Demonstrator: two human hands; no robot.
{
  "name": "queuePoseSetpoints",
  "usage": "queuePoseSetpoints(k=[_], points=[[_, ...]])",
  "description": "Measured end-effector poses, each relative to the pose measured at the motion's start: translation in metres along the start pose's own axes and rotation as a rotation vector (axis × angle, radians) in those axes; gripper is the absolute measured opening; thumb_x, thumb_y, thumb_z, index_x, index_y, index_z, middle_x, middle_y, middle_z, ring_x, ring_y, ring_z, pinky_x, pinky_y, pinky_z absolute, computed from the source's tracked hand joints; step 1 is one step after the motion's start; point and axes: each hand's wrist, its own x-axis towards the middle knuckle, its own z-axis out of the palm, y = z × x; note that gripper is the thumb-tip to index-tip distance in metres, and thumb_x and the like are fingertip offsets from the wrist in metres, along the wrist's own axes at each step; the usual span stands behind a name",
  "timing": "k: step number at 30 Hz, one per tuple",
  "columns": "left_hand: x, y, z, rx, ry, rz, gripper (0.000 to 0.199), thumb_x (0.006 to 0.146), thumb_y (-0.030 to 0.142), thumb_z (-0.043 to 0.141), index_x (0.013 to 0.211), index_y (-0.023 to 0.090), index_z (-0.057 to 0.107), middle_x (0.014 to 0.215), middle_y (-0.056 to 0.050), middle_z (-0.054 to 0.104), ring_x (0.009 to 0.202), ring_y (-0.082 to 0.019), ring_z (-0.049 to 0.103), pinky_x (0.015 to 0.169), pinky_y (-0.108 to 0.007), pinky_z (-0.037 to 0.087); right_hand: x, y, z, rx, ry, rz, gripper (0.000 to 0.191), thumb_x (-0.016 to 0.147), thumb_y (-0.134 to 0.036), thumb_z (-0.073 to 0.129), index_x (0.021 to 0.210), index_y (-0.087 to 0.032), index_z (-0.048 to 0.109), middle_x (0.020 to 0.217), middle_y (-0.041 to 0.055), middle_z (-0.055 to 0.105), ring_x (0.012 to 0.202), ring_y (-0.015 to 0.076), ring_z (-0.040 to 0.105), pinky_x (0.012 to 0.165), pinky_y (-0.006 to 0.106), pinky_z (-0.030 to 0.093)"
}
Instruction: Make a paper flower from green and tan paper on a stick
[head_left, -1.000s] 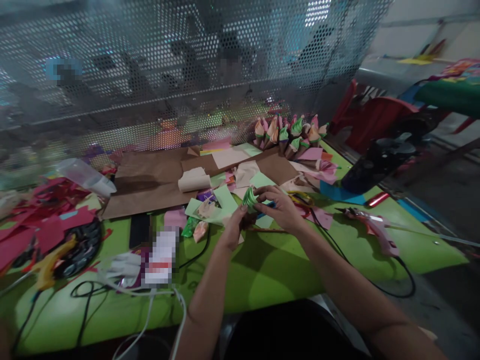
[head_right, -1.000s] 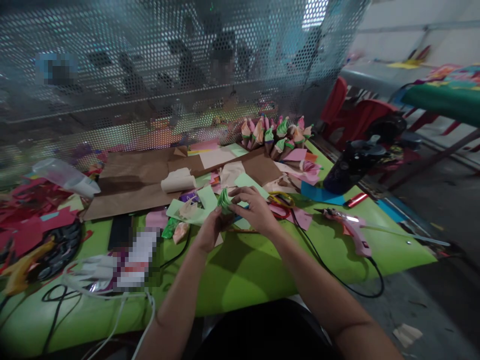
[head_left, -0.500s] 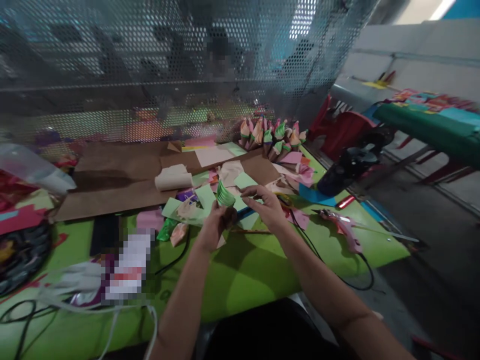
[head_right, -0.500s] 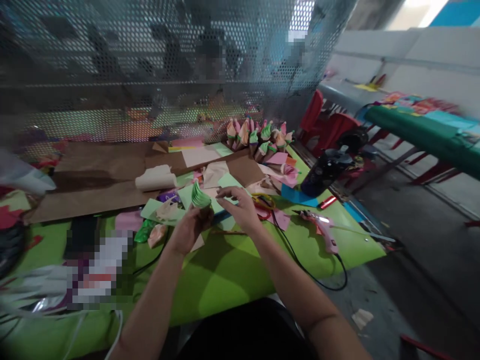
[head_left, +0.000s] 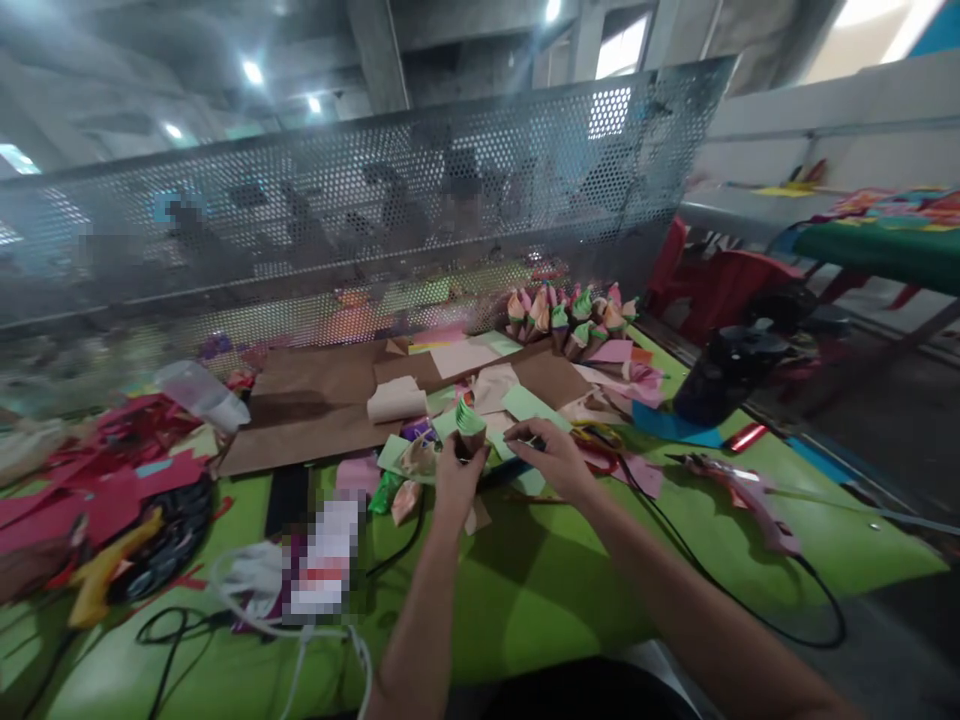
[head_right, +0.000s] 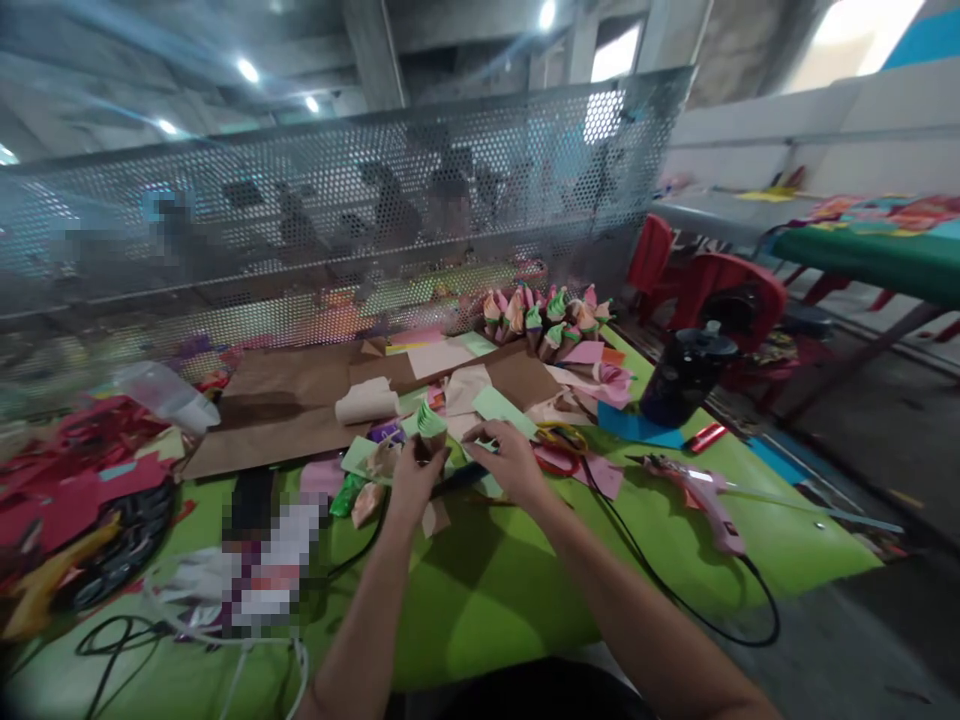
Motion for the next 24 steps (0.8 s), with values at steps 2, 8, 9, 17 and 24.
queuePoseSetpoints(k=[2, 8, 9, 17, 24], points=[[0.002, -0.002, -0.003, 0.204, 0.057, 0.025, 0.039, 0.072, 0.029, 0.078, 0.105, 0.019, 0.06, 0.089, -0.004, 0.07, 0.084, -0.022, 0.065, 0.078, -0.032, 0.047, 0.0, 0.001, 0.0, -0.002, 0.003, 0.011, 0.015, 0.079, -0.035, 0.064, 0.082, -0.024, 0.073, 0.082, 0.0032, 0.072, 0.084, 0.0222, 0.061, 0.079, 0.036, 0.046], [0.005, -0.004, -0.006, 0.655, 0.061, 0.038, 0.053, 0.081, 0.028, 0.074, 0.126, 0.014, 0.048, 0.1, -0.015, 0.074, 0.092, -0.029, 0.073, 0.078, -0.035, 0.052, 0.001, 0.001, -0.001, -0.007, 0.02, 0.036, 0.017, 0.08, -0.036, 0.063, 0.084, -0.023, 0.073, 0.083, 0.0043, 0.072, 0.083, 0.0223, 0.061, 0.078, 0.036, 0.046], [0.005, -0.004, -0.006, 0.692, 0.037, 0.05, 0.053, 0.082, 0.027, 0.073, 0.127, 0.014, 0.048, 0.101, -0.016, 0.075, 0.092, -0.029, 0.073, 0.078, -0.035, 0.052, 0.0, 0.0, -0.002, -0.007, 0.018, 0.037, 0.017, 0.08, -0.036, 0.063, 0.083, -0.023, 0.074, 0.083, 0.0042, 0.072, 0.083, 0.0223, 0.061, 0.078, 0.036, 0.046], [-0.011, 0.027, -0.016, 0.976, 0.16, 0.205, 0.025, 0.089, 0.033, 0.066, 0.11, 0.019, 0.066, 0.114, -0.014, 0.07, 0.115, -0.032, 0.062, 0.099, -0.044, 0.045, -0.002, -0.003, -0.007, 0.024, -0.009, 0.063, 0.021, 0.078, -0.041, 0.065, 0.084, -0.022, 0.074, 0.085, 0.0055, 0.073, 0.083, 0.023, 0.062, 0.077, 0.036, 0.046], [-0.037, 0.038, -0.063, 1.067, 0.32, 0.042, 0.027, 0.084, 0.029, 0.071, 0.109, 0.022, 0.064, 0.112, -0.011, 0.071, 0.112, -0.031, 0.062, 0.091, -0.041, 0.047, -0.005, -0.005, -0.01, 0.07, -0.037, 0.086, 0.024, 0.077, -0.043, 0.067, 0.085, -0.021, 0.074, 0.083, 0.0046, 0.072, 0.076, 0.02, 0.06, 0.073, 0.034, 0.046]])
